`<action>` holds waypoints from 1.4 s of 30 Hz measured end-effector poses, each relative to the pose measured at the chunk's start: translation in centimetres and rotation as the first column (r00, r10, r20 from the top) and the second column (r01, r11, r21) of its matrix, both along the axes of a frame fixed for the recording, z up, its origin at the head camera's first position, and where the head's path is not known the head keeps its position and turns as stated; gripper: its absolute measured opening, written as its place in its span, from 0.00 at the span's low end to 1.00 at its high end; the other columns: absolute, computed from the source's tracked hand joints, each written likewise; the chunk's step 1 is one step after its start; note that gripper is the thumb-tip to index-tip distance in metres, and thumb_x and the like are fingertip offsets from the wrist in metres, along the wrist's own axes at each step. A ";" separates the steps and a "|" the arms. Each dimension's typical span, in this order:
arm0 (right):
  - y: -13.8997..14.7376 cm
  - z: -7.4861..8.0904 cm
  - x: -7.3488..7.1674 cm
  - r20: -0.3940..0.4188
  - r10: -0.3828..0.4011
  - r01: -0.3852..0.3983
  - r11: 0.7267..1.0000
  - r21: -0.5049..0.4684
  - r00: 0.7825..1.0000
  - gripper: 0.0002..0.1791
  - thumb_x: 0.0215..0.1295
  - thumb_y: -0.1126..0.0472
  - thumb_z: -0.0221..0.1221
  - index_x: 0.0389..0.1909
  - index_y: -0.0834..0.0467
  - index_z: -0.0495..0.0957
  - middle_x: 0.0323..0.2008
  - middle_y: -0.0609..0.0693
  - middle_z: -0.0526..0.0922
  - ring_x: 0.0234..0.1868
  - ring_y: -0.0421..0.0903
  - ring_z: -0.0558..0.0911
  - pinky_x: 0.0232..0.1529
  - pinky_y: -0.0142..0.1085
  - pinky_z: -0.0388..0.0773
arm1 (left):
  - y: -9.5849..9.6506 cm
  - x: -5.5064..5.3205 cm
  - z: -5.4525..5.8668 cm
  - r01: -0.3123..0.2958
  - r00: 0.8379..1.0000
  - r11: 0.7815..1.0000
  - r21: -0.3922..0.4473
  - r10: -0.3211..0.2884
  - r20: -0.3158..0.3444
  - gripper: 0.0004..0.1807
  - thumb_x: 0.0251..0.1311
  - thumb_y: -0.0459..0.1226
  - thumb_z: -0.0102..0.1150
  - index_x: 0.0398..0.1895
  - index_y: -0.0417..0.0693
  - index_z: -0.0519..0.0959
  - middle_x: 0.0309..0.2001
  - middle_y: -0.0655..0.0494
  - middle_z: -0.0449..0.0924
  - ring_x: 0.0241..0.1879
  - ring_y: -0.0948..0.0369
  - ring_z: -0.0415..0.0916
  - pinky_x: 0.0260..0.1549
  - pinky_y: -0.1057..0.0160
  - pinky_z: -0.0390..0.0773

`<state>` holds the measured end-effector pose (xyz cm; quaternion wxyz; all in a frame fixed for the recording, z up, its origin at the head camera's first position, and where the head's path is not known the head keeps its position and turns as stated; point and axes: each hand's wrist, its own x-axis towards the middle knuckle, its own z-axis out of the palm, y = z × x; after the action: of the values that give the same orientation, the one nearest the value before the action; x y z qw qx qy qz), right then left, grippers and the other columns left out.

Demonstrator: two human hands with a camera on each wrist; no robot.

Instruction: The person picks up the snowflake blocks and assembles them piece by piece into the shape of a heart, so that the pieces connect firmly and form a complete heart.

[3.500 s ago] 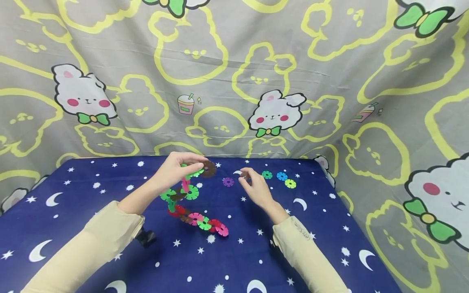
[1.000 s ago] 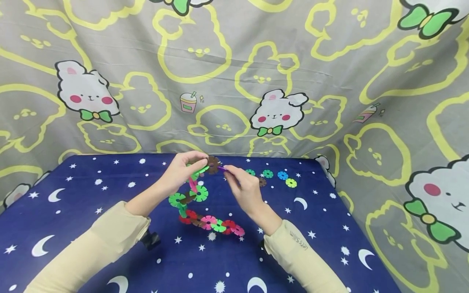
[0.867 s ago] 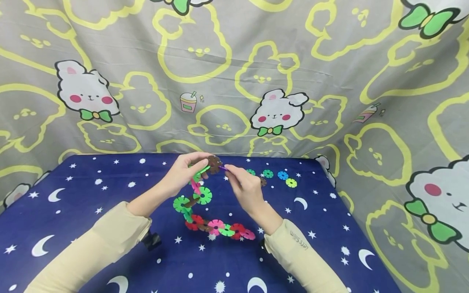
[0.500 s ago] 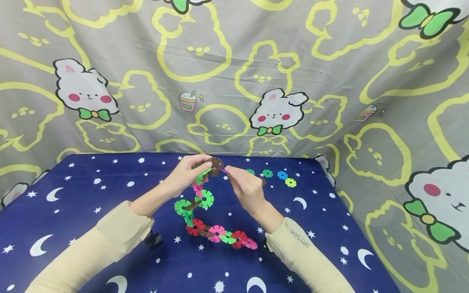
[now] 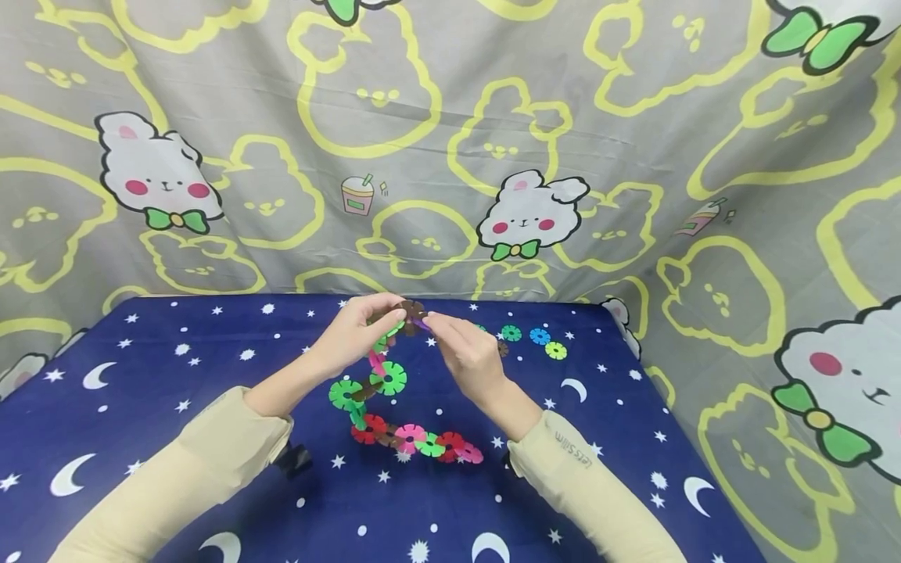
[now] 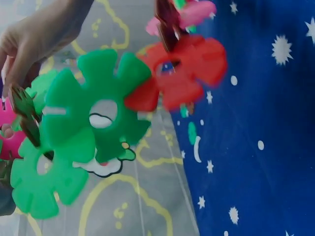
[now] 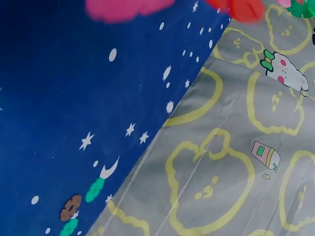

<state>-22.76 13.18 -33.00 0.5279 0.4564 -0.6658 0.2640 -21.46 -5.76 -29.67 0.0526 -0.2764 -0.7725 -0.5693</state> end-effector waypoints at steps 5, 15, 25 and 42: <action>0.3 0.5 0.4 0.195 0.087 -0.082 0.996 -0.032 0.977 0.13 0.62 0.60 0.56 0.40 0.67 0.78 0.35 0.60 0.82 0.31 0.50 0.82 0.34 0.33 0.78 | -0.5 0.1 0.4 -0.032 0.999 0.999 0.029 0.031 0.023 0.11 0.64 0.35 0.49 0.42 0.38 0.78 0.29 0.47 0.79 0.26 0.57 0.78 0.25 0.63 0.76; 1.2 1.2 0.5 0.083 0.084 -0.086 0.996 0.020 0.993 0.10 0.63 0.65 0.55 0.24 0.66 0.74 0.26 0.57 0.79 0.25 0.48 0.78 0.23 0.31 0.73 | -0.9 0.3 -0.3 0.089 0.996 0.996 -0.030 -0.089 -0.013 0.13 0.67 0.35 0.44 0.51 0.41 0.70 0.41 0.46 0.79 0.37 0.57 0.74 0.36 0.61 0.72; 1.5 1.5 0.8 0.027 0.070 -0.072 0.994 0.086 0.997 0.10 0.64 0.63 0.54 0.24 0.64 0.75 0.26 0.55 0.80 0.24 0.48 0.79 0.23 0.34 0.74 | -0.6 0.0 0.2 0.197 0.976 0.961 -0.193 -0.211 -0.053 0.19 0.56 0.37 0.59 0.52 0.42 0.74 0.45 0.51 0.79 0.43 0.62 0.77 0.41 0.65 0.76; 3.4 -0.8 -0.2 0.336 0.045 -0.074 0.994 0.074 0.941 0.12 0.61 0.57 0.58 0.33 0.65 0.77 0.25 0.53 0.78 0.21 0.41 0.73 0.23 0.28 0.70 | -0.3 -0.3 -0.2 0.114 0.993 0.967 -0.229 -0.117 0.002 0.17 0.53 0.41 0.62 0.45 0.45 0.79 0.31 0.55 0.80 0.26 0.61 0.73 0.26 0.64 0.73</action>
<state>-22.96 16.63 -33.85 0.3791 0.4472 -0.7423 0.3245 -21.79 -6.07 -29.87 -0.0083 -0.3286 -0.8151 -0.4770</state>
